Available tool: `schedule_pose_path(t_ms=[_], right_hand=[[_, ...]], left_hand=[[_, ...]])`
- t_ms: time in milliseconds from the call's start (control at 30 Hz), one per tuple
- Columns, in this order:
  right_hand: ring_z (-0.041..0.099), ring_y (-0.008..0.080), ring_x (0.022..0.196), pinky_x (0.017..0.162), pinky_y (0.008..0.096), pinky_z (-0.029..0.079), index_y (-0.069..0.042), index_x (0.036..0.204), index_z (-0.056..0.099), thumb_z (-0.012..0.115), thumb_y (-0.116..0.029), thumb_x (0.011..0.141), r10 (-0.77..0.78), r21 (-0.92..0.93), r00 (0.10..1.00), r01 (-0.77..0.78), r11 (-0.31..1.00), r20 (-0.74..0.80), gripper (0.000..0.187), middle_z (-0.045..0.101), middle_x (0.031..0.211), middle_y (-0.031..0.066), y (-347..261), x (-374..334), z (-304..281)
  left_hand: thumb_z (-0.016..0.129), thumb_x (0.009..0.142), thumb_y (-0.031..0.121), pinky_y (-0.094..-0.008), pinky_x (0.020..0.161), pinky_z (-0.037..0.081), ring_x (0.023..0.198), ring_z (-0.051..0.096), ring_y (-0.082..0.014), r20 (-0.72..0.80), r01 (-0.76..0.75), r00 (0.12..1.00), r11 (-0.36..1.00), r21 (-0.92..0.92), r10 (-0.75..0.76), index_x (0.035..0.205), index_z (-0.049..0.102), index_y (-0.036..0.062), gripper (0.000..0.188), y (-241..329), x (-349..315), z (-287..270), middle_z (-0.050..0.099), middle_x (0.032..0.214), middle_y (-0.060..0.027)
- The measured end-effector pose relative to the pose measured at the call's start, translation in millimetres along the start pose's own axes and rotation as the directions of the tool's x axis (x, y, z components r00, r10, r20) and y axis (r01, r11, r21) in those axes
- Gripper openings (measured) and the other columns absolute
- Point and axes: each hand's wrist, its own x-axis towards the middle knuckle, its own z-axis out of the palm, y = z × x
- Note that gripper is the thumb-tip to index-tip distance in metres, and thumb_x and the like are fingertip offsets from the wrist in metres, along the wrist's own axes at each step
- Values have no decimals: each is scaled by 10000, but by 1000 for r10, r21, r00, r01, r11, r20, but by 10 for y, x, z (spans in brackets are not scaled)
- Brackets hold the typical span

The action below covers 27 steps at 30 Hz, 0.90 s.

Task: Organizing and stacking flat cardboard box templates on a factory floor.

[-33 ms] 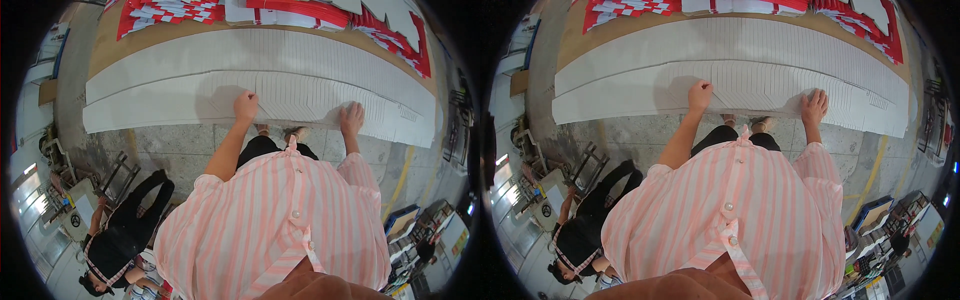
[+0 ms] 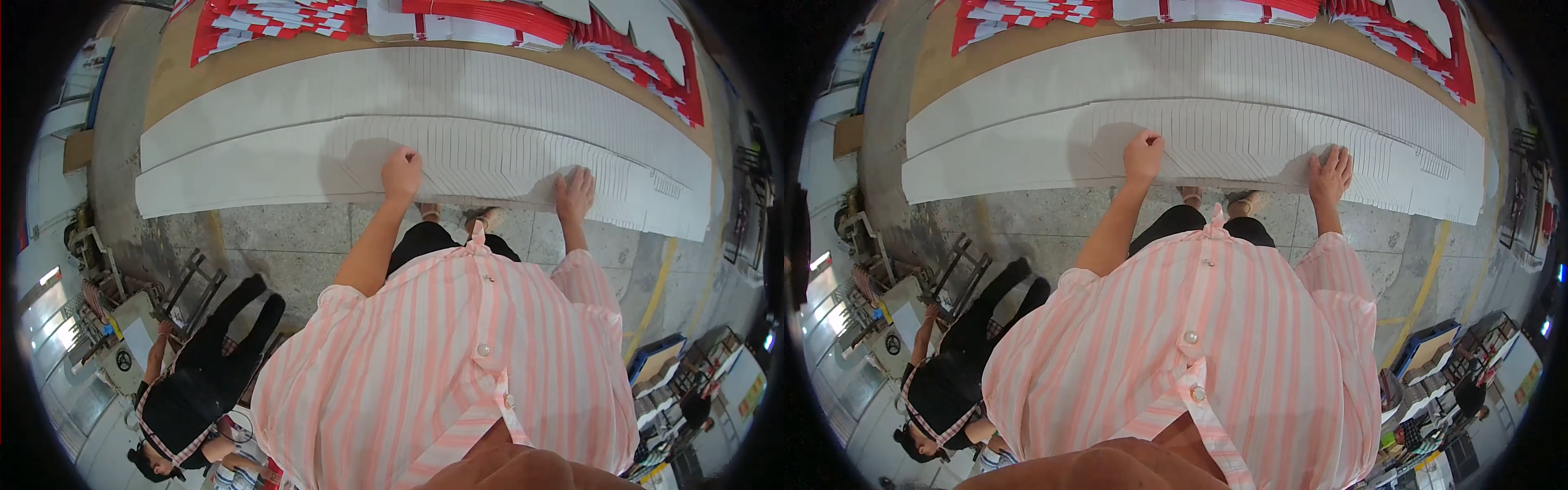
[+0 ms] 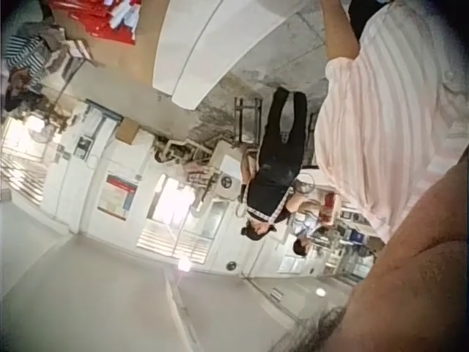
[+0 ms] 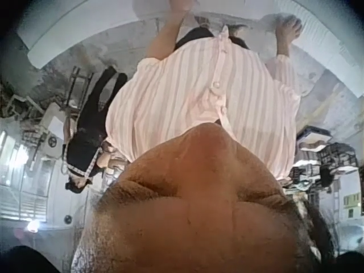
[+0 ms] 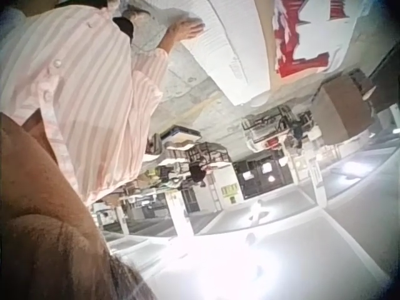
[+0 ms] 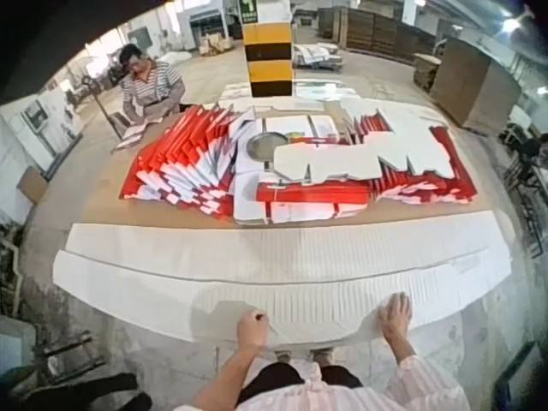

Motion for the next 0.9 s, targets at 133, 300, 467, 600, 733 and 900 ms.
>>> schedule_pose_path(t_ms=[133,300,467,600,733,900], right_hand=[[192,322,1281,1019,476,169,-107,1315,306,475,-455,825,-11,22,1000,12,1000,-12,624,248,1384,134,6,-2,-23],[194,325,1279,1018,480,170,-106,1314,306,483,-444,822,7,19,1000,-8,1000,20,623,247,1383,136,3,-8,-26],[200,337,1274,1012,496,170,-99,1305,315,493,-428,815,21,45,1000,-21,999,6,616,258,1374,146,3,-14,-27],[208,334,1270,1004,506,172,-91,1287,333,501,-419,807,-1,46,999,3,999,-41,604,268,1364,146,-6,-14,-34],[214,324,1270,1001,508,179,-97,1287,335,498,-411,813,10,48,1000,-9,999,-21,591,267,1366,139,-1,-15,-54],[213,319,1272,1000,508,185,-105,1287,338,496,-405,817,-2,59,1000,3,998,-17,579,267,1369,132,-1,-18,-78]], left_hand=[[567,727,225,-338,673,460,746,604,-279,16,-78,997,997,13,78,846,646,52,224,43,-28,77,627,754,-138],[584,723,221,-326,644,462,711,608,-260,71,-33,997,998,57,29,839,639,18,240,39,29,181,627,738,-140],[618,706,173,-286,531,451,583,577,-158,136,42,991,981,-187,-16,799,624,-17,212,20,102,202,615,674,-84],[616,697,170,-300,560,441,607,566,-187,206,190,970,927,-322,-128,788,616,-7,198,1,80,240,602,677,-89],[601,696,186,-344,639,454,682,596,-274,133,18,991,990,-141,1,816,616,10,214,-22,78,277,617,726,-136],[586,701,180,-349,648,454,708,597,-283,78,-63,995,997,-45,66,829,619,22,206,-42,74,305,618,744,-145]])
